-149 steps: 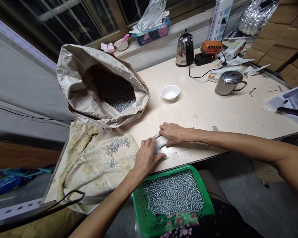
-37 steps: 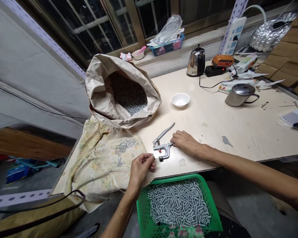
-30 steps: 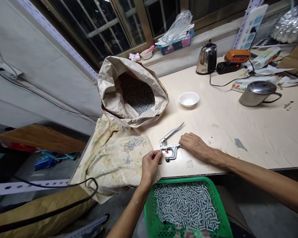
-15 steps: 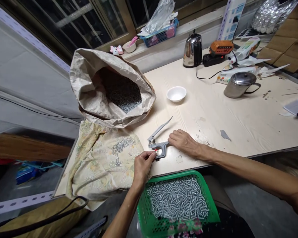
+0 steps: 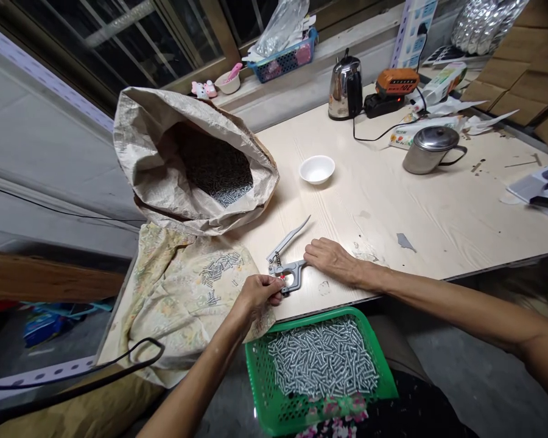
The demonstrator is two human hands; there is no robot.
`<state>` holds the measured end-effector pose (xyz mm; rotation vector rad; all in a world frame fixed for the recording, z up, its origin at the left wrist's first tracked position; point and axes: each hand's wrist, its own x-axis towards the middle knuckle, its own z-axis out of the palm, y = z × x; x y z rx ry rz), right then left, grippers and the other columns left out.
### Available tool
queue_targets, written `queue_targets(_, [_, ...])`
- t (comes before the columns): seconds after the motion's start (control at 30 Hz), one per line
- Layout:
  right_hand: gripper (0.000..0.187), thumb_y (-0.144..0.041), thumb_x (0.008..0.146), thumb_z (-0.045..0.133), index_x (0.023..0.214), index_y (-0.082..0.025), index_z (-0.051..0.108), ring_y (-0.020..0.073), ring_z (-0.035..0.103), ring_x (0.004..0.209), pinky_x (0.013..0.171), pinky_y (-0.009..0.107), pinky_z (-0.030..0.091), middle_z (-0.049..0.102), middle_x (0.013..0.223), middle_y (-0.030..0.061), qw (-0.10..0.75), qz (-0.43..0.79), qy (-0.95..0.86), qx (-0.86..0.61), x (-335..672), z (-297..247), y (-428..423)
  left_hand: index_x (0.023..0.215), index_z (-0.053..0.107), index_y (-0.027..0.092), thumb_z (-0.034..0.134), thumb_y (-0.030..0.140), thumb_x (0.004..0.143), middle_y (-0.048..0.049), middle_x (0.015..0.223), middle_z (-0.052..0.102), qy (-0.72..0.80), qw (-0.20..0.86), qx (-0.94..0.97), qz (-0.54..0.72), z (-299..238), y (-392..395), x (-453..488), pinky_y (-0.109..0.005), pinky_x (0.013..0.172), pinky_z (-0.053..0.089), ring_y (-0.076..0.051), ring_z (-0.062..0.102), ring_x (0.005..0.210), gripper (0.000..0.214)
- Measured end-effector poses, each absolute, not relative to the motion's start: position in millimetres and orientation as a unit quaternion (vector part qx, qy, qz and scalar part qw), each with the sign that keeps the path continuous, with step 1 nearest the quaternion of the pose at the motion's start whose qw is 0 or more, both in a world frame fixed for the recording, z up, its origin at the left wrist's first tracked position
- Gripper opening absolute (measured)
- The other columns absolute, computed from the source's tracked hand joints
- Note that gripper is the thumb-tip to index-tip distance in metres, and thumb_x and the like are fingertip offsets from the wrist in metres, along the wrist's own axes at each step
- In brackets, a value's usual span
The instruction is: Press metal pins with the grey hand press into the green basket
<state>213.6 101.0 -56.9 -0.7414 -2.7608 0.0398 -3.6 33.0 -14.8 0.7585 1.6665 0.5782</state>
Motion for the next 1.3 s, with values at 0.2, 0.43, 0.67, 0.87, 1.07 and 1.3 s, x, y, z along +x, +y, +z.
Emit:
queue_targets(0.2, [0.013,-0.020,0.096,0.047,0.090,-0.017,0.058,0.0197,0.047,0.086,0.075,0.034,0.033,0.060,0.091,0.0054,0.111,0.065,-0.955,-0.266,216.5,-50.9,107.0,0.055,0.065,0.014,0.086,0.030,0.058,-0.0017,0.044,0.061,0.708,0.590,0.321,0.218,-16.8,37.4,-4.4,-0.021,0.044,0.047,-0.010,0.053,0.040,0.026])
queue_targets(0.43, [0.086,-0.058,0.061,0.080,0.128,-0.013,0.049,0.0377,0.036,0.126,0.099,0.051,0.032,0.046,0.135,0.0194,0.137,0.132,-0.946,-0.263,225.6,-43.1,146.9,0.058,0.066,0.012,0.086,0.025,0.058,-0.0008,0.044,0.059,0.726,0.583,0.289,0.222,-13.5,37.8,1.3,-0.023,0.048,0.051,-0.009,0.052,0.040,0.023])
queue_targets(0.67, [0.065,-0.058,0.065,0.078,0.109,-0.015,0.058,0.0286,0.049,0.096,0.085,0.044,0.040,0.059,0.106,0.0127,0.054,0.103,-0.961,-0.252,215.9,-35.1,159.3,0.057,0.064,0.014,0.082,0.033,0.063,0.0003,0.044,0.056,0.747,0.538,0.338,0.197,-9.3,31.4,2.3,-0.028,0.053,0.050,-0.011,0.051,0.042,0.026])
queue_targets(0.87, [0.054,-0.052,0.064,0.082,0.098,-0.016,0.061,0.0260,0.046,0.091,0.073,0.036,0.041,0.058,0.100,0.0115,0.047,0.092,-0.958,-0.268,214.7,-31.6,146.8,0.096,0.067,0.017,0.077,0.030,0.068,-0.0119,0.107,0.065,0.658,0.182,0.703,0.198,-7.6,42.2,26.3,-0.042,0.089,0.047,-0.028,0.057,0.101,0.033])
queue_targets(1.07, [0.044,-0.040,0.069,0.081,0.099,-0.016,0.061,0.0249,0.047,0.089,0.069,0.035,0.043,0.058,0.097,0.0114,0.056,0.137,-0.949,-0.279,217.6,-29.9,137.4,0.120,0.054,0.017,0.069,0.026,0.078,-0.0115,0.114,0.060,0.554,0.157,0.815,0.065,-16.5,74.1,42.0,-0.044,0.092,0.044,-0.028,0.051,0.104,0.046])
queue_targets(1.3, [0.016,-0.006,0.089,0.048,0.080,-0.018,0.055,0.0201,0.049,0.083,0.074,0.035,0.042,0.060,0.088,0.0091,0.075,0.174,-0.938,-0.289,210.8,-36.6,125.1,0.089,0.064,0.017,0.055,0.023,0.089,-0.0076,0.087,0.060,0.570,0.137,0.808,0.059,-20.8,74.4,47.2,-0.037,0.078,0.046,-0.024,0.052,0.088,0.011])
